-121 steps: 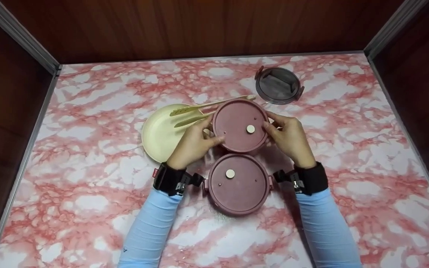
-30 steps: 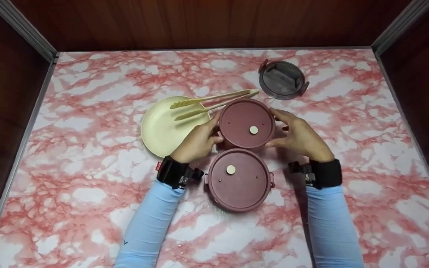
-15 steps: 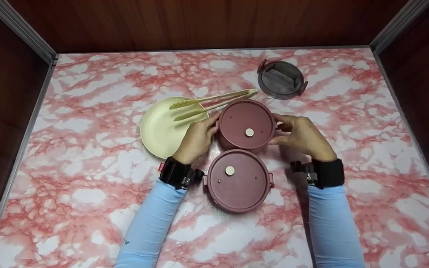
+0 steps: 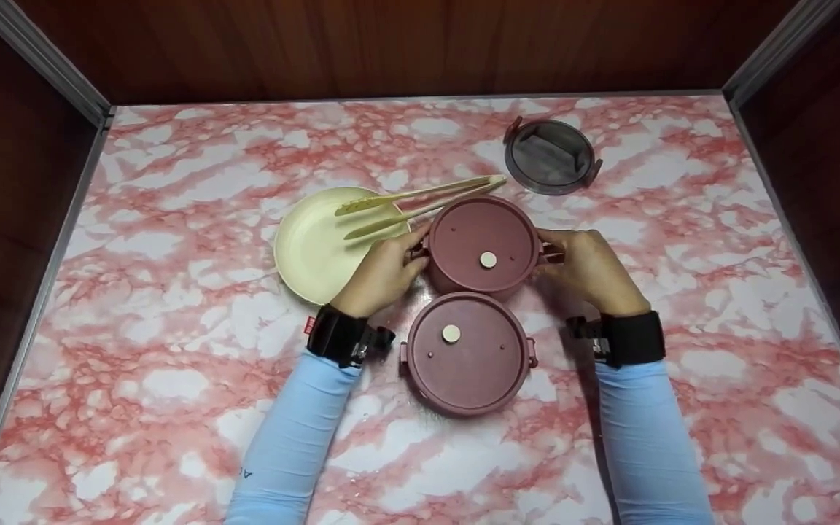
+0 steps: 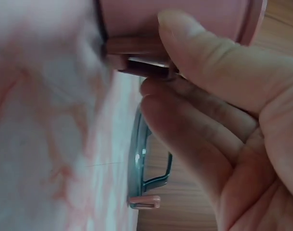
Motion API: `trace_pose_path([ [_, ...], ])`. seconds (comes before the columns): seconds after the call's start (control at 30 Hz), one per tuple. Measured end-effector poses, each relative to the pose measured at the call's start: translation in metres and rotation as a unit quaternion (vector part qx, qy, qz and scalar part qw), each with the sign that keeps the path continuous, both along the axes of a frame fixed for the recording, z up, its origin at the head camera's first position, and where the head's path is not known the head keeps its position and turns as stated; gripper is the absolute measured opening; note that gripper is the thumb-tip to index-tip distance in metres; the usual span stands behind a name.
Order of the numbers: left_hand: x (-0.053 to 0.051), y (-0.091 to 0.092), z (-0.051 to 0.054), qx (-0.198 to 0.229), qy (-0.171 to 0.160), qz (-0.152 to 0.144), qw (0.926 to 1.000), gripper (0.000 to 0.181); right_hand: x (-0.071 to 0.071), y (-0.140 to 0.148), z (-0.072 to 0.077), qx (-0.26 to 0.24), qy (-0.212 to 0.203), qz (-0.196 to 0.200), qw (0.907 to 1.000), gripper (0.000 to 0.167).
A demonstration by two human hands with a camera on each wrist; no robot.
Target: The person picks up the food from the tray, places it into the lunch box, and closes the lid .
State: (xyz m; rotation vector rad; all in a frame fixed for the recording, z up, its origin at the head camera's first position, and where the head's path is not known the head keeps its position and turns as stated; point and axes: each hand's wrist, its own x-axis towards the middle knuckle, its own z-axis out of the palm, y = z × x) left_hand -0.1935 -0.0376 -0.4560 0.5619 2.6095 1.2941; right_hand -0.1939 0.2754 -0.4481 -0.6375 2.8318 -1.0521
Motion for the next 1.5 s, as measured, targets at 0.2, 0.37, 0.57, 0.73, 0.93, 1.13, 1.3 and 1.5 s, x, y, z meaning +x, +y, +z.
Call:
trace_pose_path([
  [0.2,0.001,0.002,-0.001,-0.009,0.031,-0.011,0.9994,0.051,0.001,0.007,-0.002,0.006,-0.012,-0.014,0.9998,0.045],
  [0.37,0.002,0.005,-0.001,-0.004,0.017,-0.033,0.9993,0.045,0.004,0.017,0.004,0.036,-0.037,-0.010,0.9986,0.038],
  [0.57,0.001,0.005,-0.006,0.015,-0.007,-0.029,0.9994,0.041,0.007,0.018,0.006,0.036,-0.027,0.018,0.9988,0.039],
  [0.73,-0.001,0.004,-0.012,0.024,0.007,-0.027,0.9993,0.038,0.012,0.018,0.006,0.000,-0.038,0.014,0.9992,0.052],
  [0.93,-0.004,0.004,-0.013,0.021,0.015,-0.045,0.9986,0.043,0.011,0.021,0.006,-0.009,-0.062,0.034,0.9975,0.076],
  [1.13,-0.002,0.001,-0.011,0.030,-0.031,-0.083,0.9956,0.074,0.008,0.019,0.001,-0.023,-0.109,0.048,0.9927,0.114],
  [1.3,-0.001,0.005,-0.012,0.046,-0.036,-0.064,0.9962,0.088,0.006,0.019,-0.004,-0.040,-0.113,0.060,0.9910,0.119],
  [1.5,0.000,0.008,-0.011,0.051,-0.037,-0.050,0.9968,0.083,0.006,0.021,-0.004,-0.085,-0.148,0.056,0.9836,0.099],
])
